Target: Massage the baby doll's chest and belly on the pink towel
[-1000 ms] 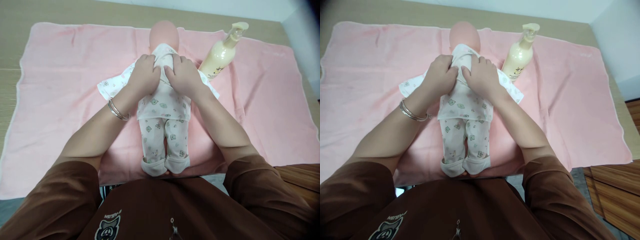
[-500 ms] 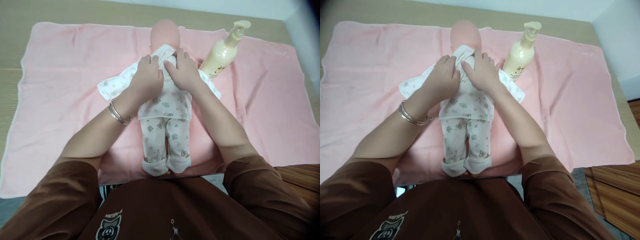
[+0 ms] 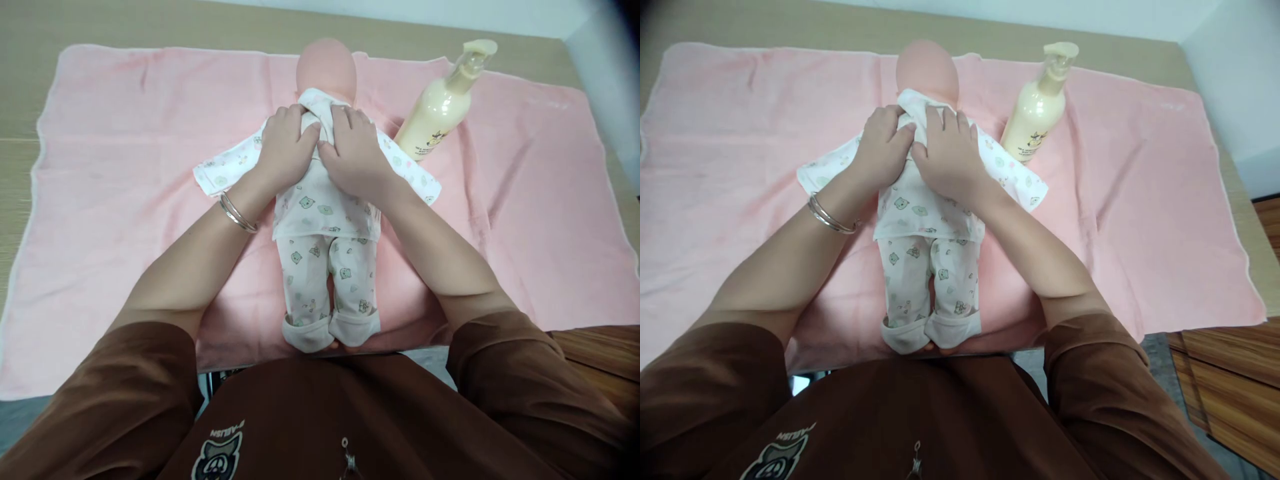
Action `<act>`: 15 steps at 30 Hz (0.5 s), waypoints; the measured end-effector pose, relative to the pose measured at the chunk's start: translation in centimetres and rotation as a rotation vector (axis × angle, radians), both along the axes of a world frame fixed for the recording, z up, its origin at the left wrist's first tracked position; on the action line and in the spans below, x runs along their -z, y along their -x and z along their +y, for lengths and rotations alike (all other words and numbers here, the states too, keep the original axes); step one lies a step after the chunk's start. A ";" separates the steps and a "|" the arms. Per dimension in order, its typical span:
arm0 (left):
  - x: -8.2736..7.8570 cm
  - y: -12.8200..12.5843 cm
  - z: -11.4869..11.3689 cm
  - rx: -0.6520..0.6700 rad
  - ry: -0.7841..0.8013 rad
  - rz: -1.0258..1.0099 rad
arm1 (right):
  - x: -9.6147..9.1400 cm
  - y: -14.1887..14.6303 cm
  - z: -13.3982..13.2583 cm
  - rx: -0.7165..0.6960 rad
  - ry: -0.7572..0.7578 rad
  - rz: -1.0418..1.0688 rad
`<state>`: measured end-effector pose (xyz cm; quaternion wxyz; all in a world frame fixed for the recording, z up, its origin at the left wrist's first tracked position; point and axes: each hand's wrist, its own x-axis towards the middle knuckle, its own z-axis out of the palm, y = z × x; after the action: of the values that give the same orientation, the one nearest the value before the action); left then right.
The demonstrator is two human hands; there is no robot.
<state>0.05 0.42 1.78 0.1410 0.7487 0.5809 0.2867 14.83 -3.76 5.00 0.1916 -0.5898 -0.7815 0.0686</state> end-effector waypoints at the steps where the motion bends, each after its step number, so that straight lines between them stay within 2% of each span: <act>1: -0.2 -0.1 -0.4 -0.005 -0.017 0.028 | 0.2 -0.3 0.5 0.006 -0.002 0.017; 5: -1.5 -0.7 -2.6 0.028 -0.086 0.126 | 0.9 -2.1 2.8 0.048 0.040 0.071; 8: -2.2 -0.9 -3.4 0.075 -0.099 0.148 | 0.9 -2.8 3.4 0.027 0.058 0.058; 11: -1.9 -0.6 -2.5 0.080 -0.074 0.110 | 0.5 -2.4 2.4 0.024 0.033 -0.022; 15: -0.5 0.0 -0.1 0.051 -0.016 0.077 | -0.2 -0.9 0.2 -0.017 -0.020 -0.117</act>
<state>0.05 0.30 2.27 0.1199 0.7750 0.5640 0.2587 15.69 -3.59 5.22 0.1510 -0.5842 -0.7970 0.0280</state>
